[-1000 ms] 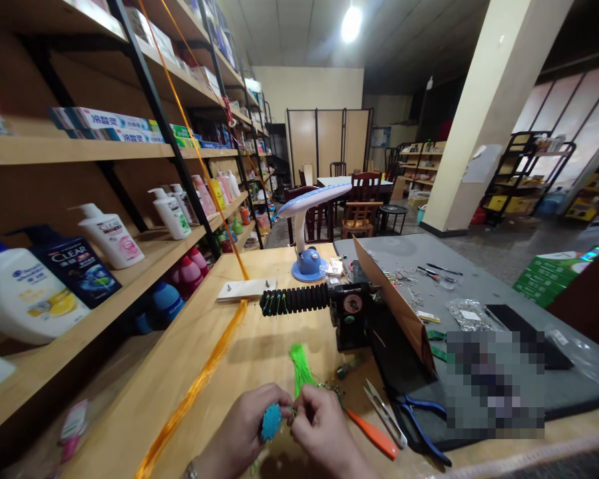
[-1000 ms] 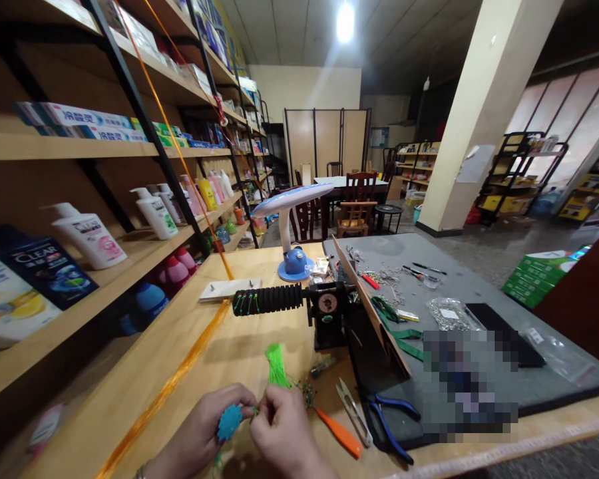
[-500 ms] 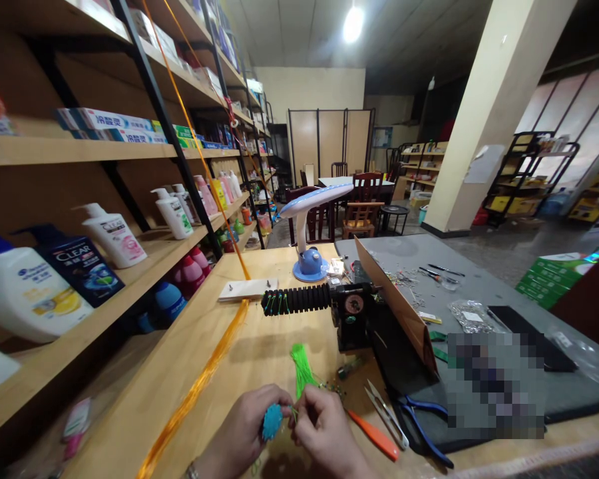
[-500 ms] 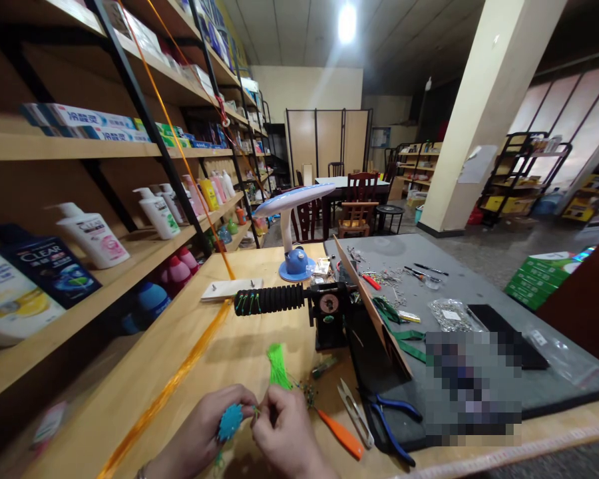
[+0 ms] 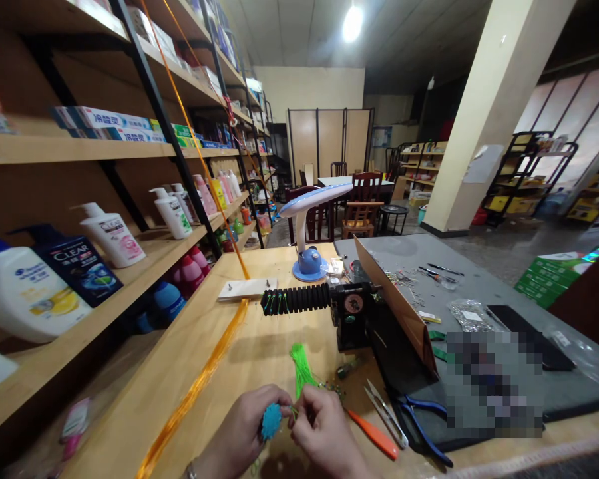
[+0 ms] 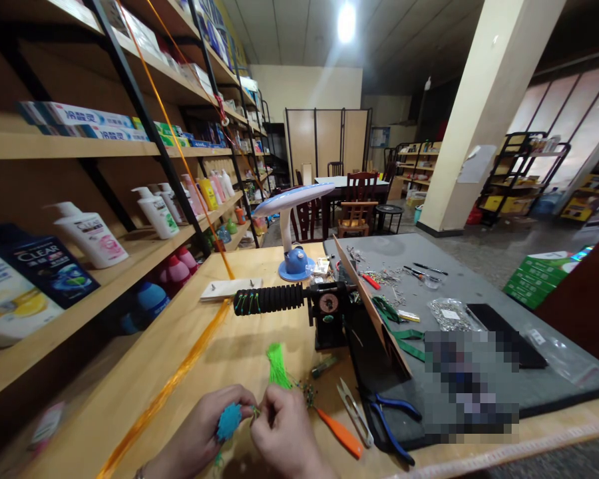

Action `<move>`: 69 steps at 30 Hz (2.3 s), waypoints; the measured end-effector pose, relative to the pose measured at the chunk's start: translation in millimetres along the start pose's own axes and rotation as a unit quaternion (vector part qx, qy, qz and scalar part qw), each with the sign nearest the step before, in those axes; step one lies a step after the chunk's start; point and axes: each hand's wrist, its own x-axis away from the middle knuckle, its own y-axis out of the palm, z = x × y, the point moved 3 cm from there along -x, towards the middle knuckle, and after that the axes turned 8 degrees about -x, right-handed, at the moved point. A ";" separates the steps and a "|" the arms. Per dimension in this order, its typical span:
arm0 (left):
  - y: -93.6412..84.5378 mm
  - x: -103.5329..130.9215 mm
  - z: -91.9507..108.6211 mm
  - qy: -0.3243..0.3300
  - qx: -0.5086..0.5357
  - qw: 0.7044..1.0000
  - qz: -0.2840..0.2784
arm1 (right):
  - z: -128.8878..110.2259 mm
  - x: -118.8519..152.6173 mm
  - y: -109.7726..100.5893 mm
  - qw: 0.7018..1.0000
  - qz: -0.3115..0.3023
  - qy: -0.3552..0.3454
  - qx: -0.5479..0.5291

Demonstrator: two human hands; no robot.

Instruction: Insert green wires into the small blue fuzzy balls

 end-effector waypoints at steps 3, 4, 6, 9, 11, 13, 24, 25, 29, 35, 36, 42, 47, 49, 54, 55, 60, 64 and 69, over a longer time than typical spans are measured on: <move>0.5 0.5 0.3 0.001 -0.004 1.000 -0.003 | -3.0 -0.5 -0.9 1.000 0.006 -0.002 0.022; 0.5 0.6 0.2 0.001 -0.004 1.000 -0.003 | -3.9 -0.8 -1.2 1.000 0.006 -0.004 0.028; 0.3 0.9 -0.3 0.000 -0.005 1.000 -0.002 | -5.5 -1.2 -1.5 0.999 0.005 -0.007 0.037; 0.1 1.6 -0.7 0.004 -0.009 1.000 -0.003 | -7.4 -1.5 -1.8 0.999 -0.002 -0.006 0.040; 0.0 1.9 -0.3 0.010 -0.012 1.000 -0.002 | -8.2 -1.5 -1.7 0.999 -0.004 -0.005 0.042; -0.1 2.1 0.4 0.017 -0.014 1.000 0.003 | -8.4 -1.4 -1.4 0.999 -0.004 -0.004 0.046; -1.9 1.2 0.2 0.015 -0.019 1.000 0.005 | -7.5 -0.6 -4.2 0.997 -0.004 -0.021 0.076; -1.5 1.5 -0.1 0.014 -0.017 1.000 0.003 | -7.9 -0.4 -4.2 0.997 -0.005 -0.021 0.078; -0.4 2.3 -0.7 0.010 -0.013 1.000 -0.001 | -9.6 -0.6 -2.5 0.996 -0.009 -0.018 0.084; -1.3 1.8 -1.2 0.014 -0.016 1.000 0.007 | -11.1 -1.7 -1.7 0.996 -0.009 -0.018 0.090; -1.5 1.9 -1.2 0.015 -0.015 1.000 0.009 | -11.0 -1.7 -1.7 0.996 -0.010 -0.016 0.089; -1.2 2.8 -0.4 0.019 -0.014 1.000 0.005 | -10.0 -1.8 -2.0 0.996 -0.009 -0.013 0.091; -0.3 1.8 -0.5 0.017 -0.024 1.000 -0.003 | -12.4 -1.4 -1.2 0.997 -0.008 -0.021 0.080; 0.2 1.7 -0.2 0.019 -0.028 0.999 -0.004 | -13.6 -1.6 -1.1 0.997 -0.009 -0.024 0.074; -1.8 2.5 -0.2 0.012 -0.018 1.000 0.002 | -14.1 -1.8 -4.4 0.996 -0.041 -0.032 0.067; -2.7 2.8 -0.7 0.008 -0.013 1.000 0.002 | -13.3 -1.5 -5.5 0.996 -0.052 -0.033 0.064; -5.3 2.3 -3.2 0.003 0.009 1.000 -0.002 | -3.5 -0.5 -9.4 0.997 -0.081 0.005 0.016; -4.8 1.5 -2.1 -0.002 0.015 1.000 -0.016 | 7.1 -2.6 -7.9 0.997 -0.064 0.039 -0.020; -4.3 3.4 0.5 -0.019 -0.019 0.999 -0.017 | 18.9 -6.7 -1.7 0.988 -0.045 0.105 -0.100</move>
